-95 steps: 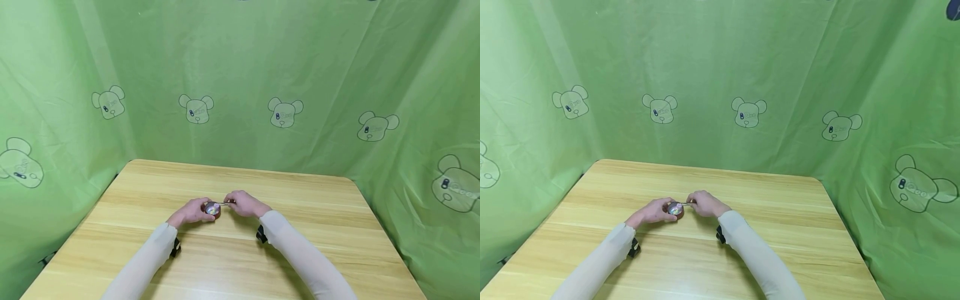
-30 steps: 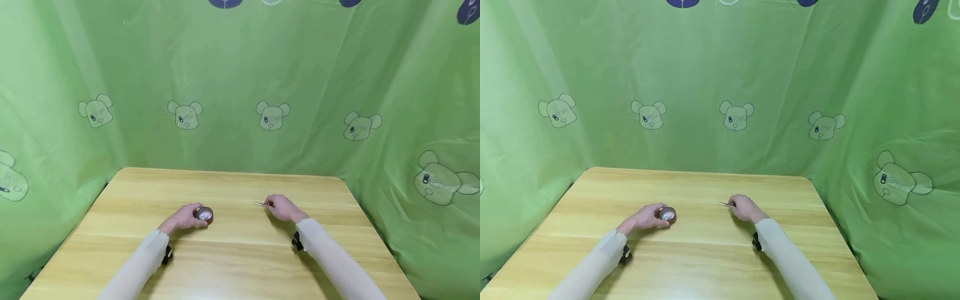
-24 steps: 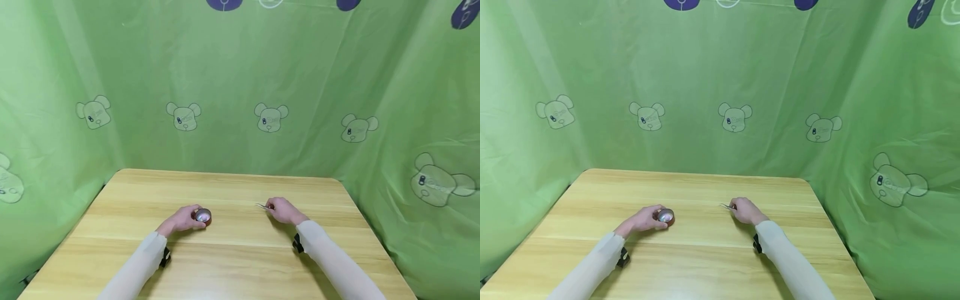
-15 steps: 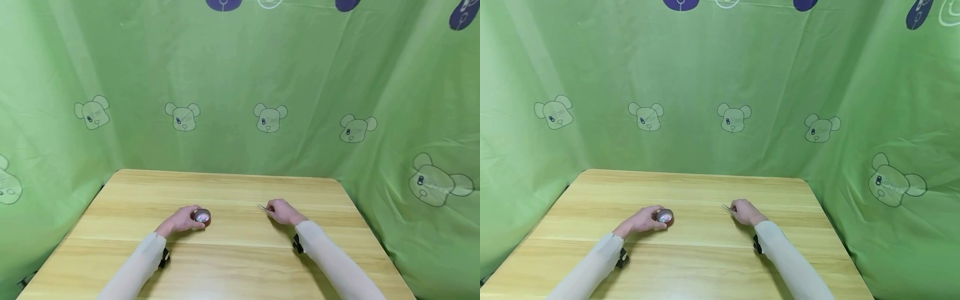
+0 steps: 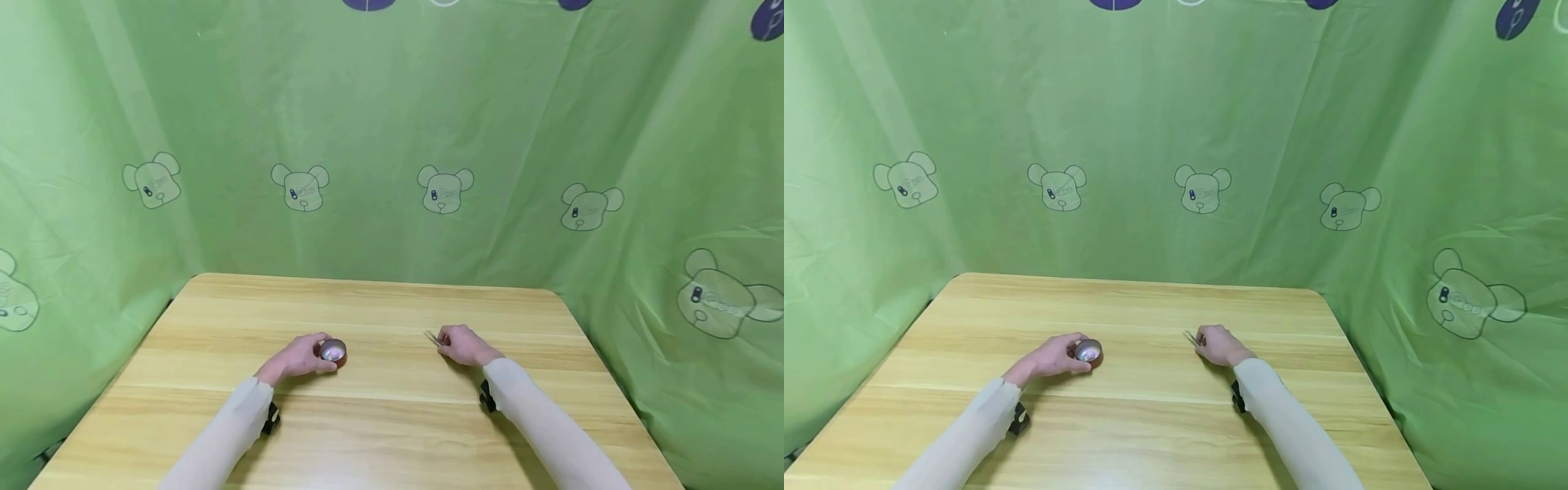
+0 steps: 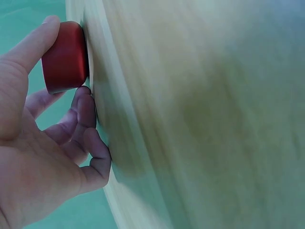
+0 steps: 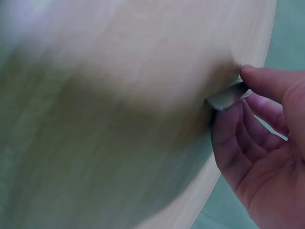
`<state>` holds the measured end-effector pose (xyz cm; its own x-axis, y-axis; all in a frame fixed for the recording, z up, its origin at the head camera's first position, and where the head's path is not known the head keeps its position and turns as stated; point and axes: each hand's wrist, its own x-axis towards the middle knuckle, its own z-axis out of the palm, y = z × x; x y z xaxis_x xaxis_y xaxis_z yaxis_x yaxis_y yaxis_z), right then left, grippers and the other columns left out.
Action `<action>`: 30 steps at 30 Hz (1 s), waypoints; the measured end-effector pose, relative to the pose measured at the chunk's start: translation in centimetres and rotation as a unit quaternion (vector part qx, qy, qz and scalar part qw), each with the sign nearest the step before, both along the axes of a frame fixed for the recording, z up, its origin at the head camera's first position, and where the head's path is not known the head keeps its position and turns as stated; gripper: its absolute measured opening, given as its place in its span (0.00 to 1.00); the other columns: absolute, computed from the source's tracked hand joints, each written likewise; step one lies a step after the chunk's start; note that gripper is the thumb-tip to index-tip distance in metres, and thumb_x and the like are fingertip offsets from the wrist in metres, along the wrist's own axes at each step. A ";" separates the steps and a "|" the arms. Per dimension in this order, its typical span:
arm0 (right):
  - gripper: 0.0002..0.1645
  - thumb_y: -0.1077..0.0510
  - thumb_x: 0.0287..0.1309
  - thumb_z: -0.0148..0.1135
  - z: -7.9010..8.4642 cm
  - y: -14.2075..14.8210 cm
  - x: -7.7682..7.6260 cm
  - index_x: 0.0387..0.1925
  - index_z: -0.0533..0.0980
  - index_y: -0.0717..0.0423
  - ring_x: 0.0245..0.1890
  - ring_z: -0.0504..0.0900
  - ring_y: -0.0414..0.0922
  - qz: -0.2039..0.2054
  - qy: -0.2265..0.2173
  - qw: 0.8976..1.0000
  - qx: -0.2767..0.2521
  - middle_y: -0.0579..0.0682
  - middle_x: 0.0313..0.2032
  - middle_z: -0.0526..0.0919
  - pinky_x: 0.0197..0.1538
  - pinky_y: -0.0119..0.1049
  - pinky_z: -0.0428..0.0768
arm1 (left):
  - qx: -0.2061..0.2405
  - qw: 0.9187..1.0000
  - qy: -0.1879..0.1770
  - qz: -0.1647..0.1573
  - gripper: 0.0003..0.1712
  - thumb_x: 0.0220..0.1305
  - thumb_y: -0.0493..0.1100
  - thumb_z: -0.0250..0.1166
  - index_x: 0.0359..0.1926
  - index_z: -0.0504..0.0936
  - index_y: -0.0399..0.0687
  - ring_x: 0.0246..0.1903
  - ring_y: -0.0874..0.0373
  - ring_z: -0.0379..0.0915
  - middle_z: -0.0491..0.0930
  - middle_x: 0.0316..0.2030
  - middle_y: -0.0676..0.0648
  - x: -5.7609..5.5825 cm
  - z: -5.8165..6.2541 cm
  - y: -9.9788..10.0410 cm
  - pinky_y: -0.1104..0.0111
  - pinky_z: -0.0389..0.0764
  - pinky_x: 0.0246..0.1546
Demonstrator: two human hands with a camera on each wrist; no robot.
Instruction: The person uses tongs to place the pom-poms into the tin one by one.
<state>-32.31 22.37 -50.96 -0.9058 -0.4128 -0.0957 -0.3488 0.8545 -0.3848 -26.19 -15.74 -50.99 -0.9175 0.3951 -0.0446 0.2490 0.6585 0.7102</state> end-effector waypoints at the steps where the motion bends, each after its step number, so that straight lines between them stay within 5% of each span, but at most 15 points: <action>1: 0.07 0.58 0.57 0.64 0.0 0.0 0.0 0.36 0.75 0.55 0.29 0.73 0.41 -0.001 -0.001 1.000 -0.002 0.45 0.27 0.76 0.37 0.39 0.74 | 0.001 1.000 -0.001 -0.001 0.30 0.51 0.48 0.73 0.54 0.74 0.44 0.40 0.56 0.73 0.78 0.41 0.48 0.0 0.0 0.0 0.57 0.74 0.44; 19: 0.11 0.54 0.57 0.65 0.0 0.1 1.5 0.37 0.75 0.55 0.27 0.71 0.41 -0.006 -0.005 1.000 -0.019 0.45 0.27 0.75 0.35 0.37 0.72 | -0.010 1.000 -0.016 0.021 0.33 0.51 0.49 0.73 0.57 0.73 0.45 0.45 0.53 0.74 0.78 0.45 0.47 0.8 0.0 0.6 0.55 0.73 0.49; 30: 0.35 0.43 0.56 0.63 1.3 0.7 4.0 0.55 0.70 0.65 0.41 0.76 0.52 -0.070 0.034 0.997 -0.016 0.56 0.40 0.77 0.47 0.49 0.74 | -0.059 0.996 -0.001 0.059 0.51 0.47 0.54 0.75 0.67 0.61 0.38 0.55 0.42 0.68 0.73 0.53 0.36 2.0 0.6 0.1 0.48 0.66 0.57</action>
